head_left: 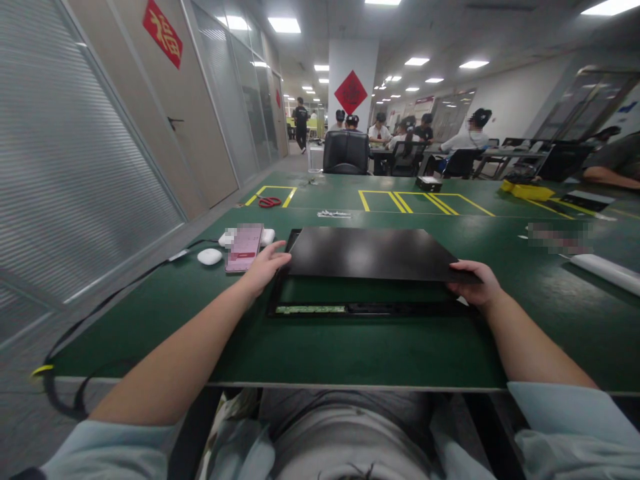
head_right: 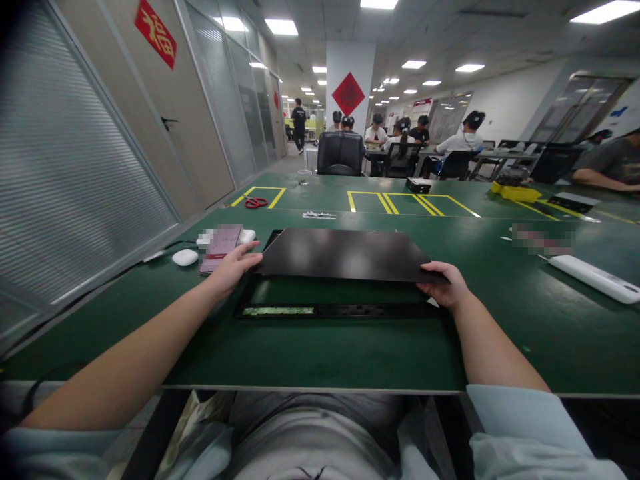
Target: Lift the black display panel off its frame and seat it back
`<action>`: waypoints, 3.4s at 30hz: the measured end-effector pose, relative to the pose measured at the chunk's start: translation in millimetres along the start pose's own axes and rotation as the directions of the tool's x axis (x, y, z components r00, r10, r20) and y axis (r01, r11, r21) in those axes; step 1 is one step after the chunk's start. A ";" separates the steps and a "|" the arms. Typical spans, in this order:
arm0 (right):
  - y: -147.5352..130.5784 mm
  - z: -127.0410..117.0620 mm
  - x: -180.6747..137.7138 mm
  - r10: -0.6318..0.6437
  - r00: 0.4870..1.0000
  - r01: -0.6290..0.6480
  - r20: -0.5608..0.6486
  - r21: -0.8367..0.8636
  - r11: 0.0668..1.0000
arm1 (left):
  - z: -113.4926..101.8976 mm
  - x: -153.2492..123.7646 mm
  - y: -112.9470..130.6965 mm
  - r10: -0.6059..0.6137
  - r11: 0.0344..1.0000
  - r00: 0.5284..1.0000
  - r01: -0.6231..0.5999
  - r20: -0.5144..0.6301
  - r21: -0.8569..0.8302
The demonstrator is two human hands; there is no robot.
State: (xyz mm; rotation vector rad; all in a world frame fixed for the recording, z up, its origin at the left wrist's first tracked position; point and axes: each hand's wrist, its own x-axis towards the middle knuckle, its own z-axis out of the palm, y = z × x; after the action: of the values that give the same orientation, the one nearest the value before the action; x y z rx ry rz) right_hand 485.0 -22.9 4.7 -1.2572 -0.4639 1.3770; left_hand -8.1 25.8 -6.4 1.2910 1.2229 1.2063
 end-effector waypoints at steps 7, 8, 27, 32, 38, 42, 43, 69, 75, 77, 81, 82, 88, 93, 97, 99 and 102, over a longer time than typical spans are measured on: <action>2.8 9.0 -5.8 -0.094 0.992 0.091 0.089 0.034 0.995 | 0.8 -4.1 11.6 0.066 0.981 0.997 -0.070 -0.026 -0.181; 2.1 10.2 -7.2 -0.098 0.992 0.095 0.086 0.028 0.995 | 1.9 -5.5 14.5 0.074 0.973 0.997 -0.078 -0.027 -0.217; -4.7 14.7 -13.2 -0.166 0.982 0.157 0.089 0.101 0.982 | -13.2 -9.9 37.4 0.288 0.920 0.956 -0.294 -0.061 -0.260; -4.0 14.1 -11.9 -0.101 0.991 0.090 0.083 0.134 0.987 | -12.1 -9.0 31.7 0.279 0.933 0.959 -0.281 -0.043 -0.225; -5.1 16.2 -13.8 -0.114 0.991 0.110 0.063 0.065 0.992 | -11.7 -9.0 28.0 0.282 0.943 0.959 -0.277 -0.003 -0.184; -3.6 11.8 -8.4 -0.195 0.979 0.198 0.063 -0.038 0.979 | -12.1 -9.0 28.4 0.264 0.946 0.965 -0.259 0.000 -0.197; -2.9 10.0 -6.4 -0.203 0.976 0.208 0.074 -0.066 0.976 | -12.2 -9.0 28.7 0.259 0.945 0.966 -0.254 -0.003 -0.205; 4.3 4.7 -0.6 -0.492 0.868 0.419 -0.070 -0.432 0.799 | -7.8 -15.9 25.5 0.092 0.991 0.980 -0.073 0.177 -0.112; 4.9 4.8 -0.8 -0.491 0.868 0.413 -0.074 -0.440 0.797 | -8.7 -14.8 23.0 0.057 0.995 0.977 -0.039 0.205 -0.090; 4.9 5.1 -0.4 -0.488 0.870 0.411 -0.074 -0.438 0.800 | -8.9 -14.1 21.2 0.046 0.996 0.977 -0.029 0.209 -0.084; 5.1 5.9 -0.3 -0.485 0.871 0.409 -0.075 -0.435 0.802 | -10.1 -12.7 18.4 0.017 0.998 0.974 -0.003 0.227 -0.061; 5.1 6.2 -0.6 -0.483 0.872 0.407 -0.076 -0.436 0.803 | -10.4 -12.6 18.1 0.011 0.999 0.973 0.002 0.230 -0.054; 5.0 8.7 -3.1 -0.493 0.867 0.410 -0.078 -0.452 0.792 | -8.9 -13.9 19.9 -0.022 1.000 0.978 0.024 0.209 -0.005; 6.6 8.2 -1.6 -0.514 0.856 0.427 -0.055 -0.488 0.762 | -4.8 -13.9 20.9 -0.017 0.999 0.987 0.025 0.158 -0.048; 8.7 4.8 1.9 -0.540 0.841 0.448 -0.039 -0.510 0.734 | -3.8 -11.8 18.2 -0.020 0.995 0.990 0.034 0.142 -0.098; 9.6 3.4 3.3 -0.554 0.832 0.454 -0.040 -0.524 0.721 | -4.3 -10.7 16.5 -0.023 0.995 0.989 0.037 0.146 -0.089; 10.3 2.0 4.5 -0.569 0.820 0.455 -0.056 -0.539 0.709 | -5.0 -10.1 15.6 -0.022 0.998 0.990 0.030 0.141 -0.056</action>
State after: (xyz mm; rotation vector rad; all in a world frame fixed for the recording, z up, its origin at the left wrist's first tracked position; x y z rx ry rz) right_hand 479.5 -21.0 -5.1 -1.5255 -0.9880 0.6308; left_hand -12.3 15.1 9.0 1.2910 1.0928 1.1052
